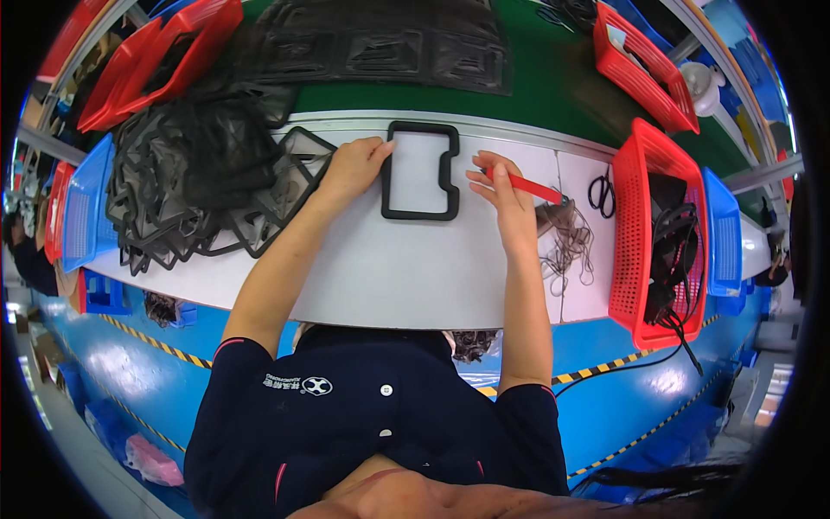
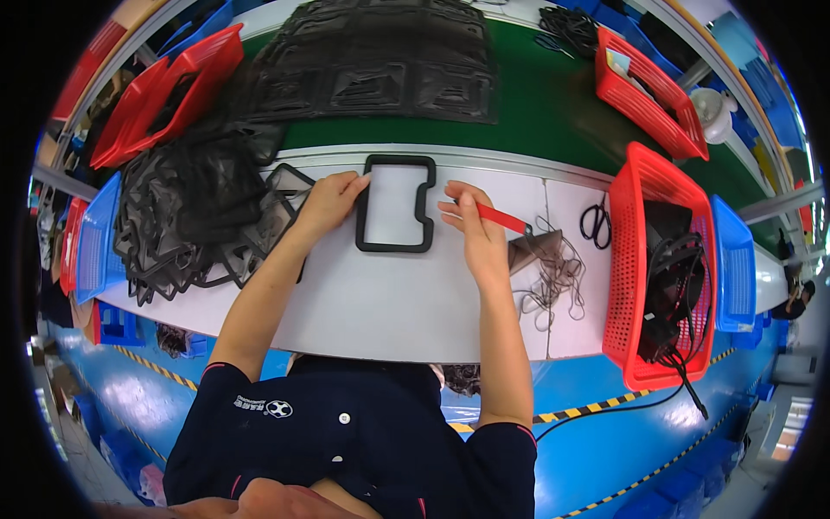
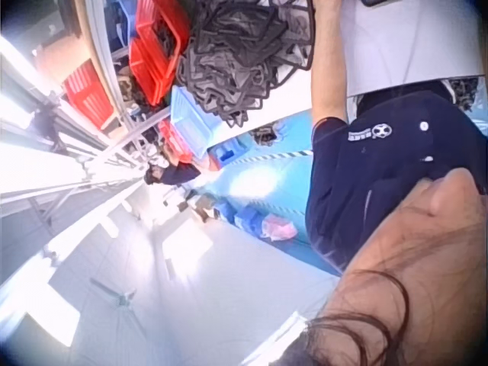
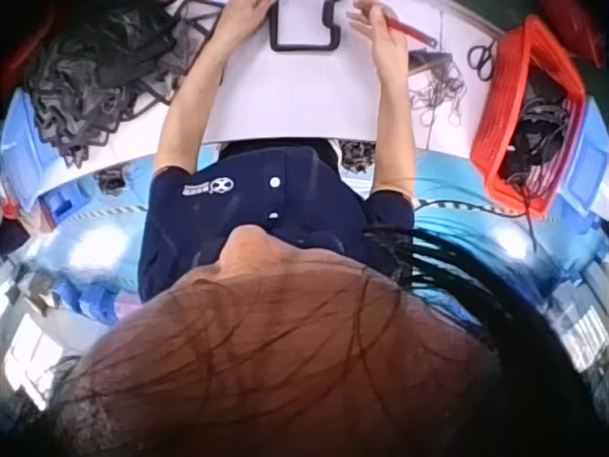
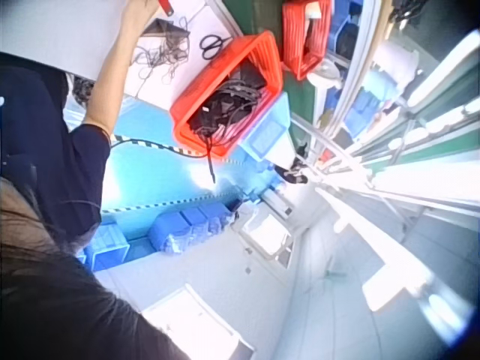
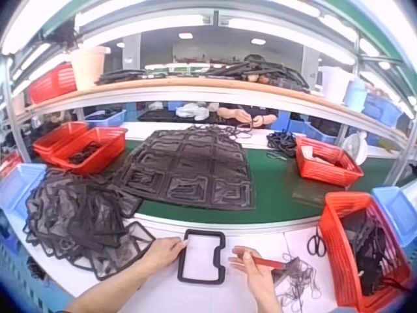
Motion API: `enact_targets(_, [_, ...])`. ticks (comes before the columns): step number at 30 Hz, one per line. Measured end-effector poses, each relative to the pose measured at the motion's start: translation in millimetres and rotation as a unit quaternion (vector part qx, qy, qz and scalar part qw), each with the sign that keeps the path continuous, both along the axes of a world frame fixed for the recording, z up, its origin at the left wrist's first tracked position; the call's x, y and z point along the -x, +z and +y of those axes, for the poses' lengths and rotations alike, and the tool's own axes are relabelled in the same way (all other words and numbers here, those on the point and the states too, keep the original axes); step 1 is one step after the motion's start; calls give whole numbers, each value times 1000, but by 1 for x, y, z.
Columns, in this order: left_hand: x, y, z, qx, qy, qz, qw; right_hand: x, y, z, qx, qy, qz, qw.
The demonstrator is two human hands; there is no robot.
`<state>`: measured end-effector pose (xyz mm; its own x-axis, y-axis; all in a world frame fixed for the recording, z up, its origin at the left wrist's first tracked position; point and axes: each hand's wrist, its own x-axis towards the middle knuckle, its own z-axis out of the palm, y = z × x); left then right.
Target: The recorder uses a red tool to trim or clean the edges of black plastic gasket-like objects on a workbench.
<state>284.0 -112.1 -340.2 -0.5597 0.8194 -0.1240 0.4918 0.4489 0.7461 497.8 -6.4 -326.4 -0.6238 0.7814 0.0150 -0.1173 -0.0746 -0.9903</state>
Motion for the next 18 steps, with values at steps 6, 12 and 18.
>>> enact_targets(6, [37, 25, -49, -208, 119, 64, 969, -11, 9, -5, 14, -44, 18, 999])
enact_targets(12, [33, 31, -97, 46, -35, 272, 961, -6, 18, -18, 19, -43, 37, 998])
enact_targets(18, [15, 87, -118, -80, 35, 217, 972, -3, 13, -33, 81, 20, 77, 994])
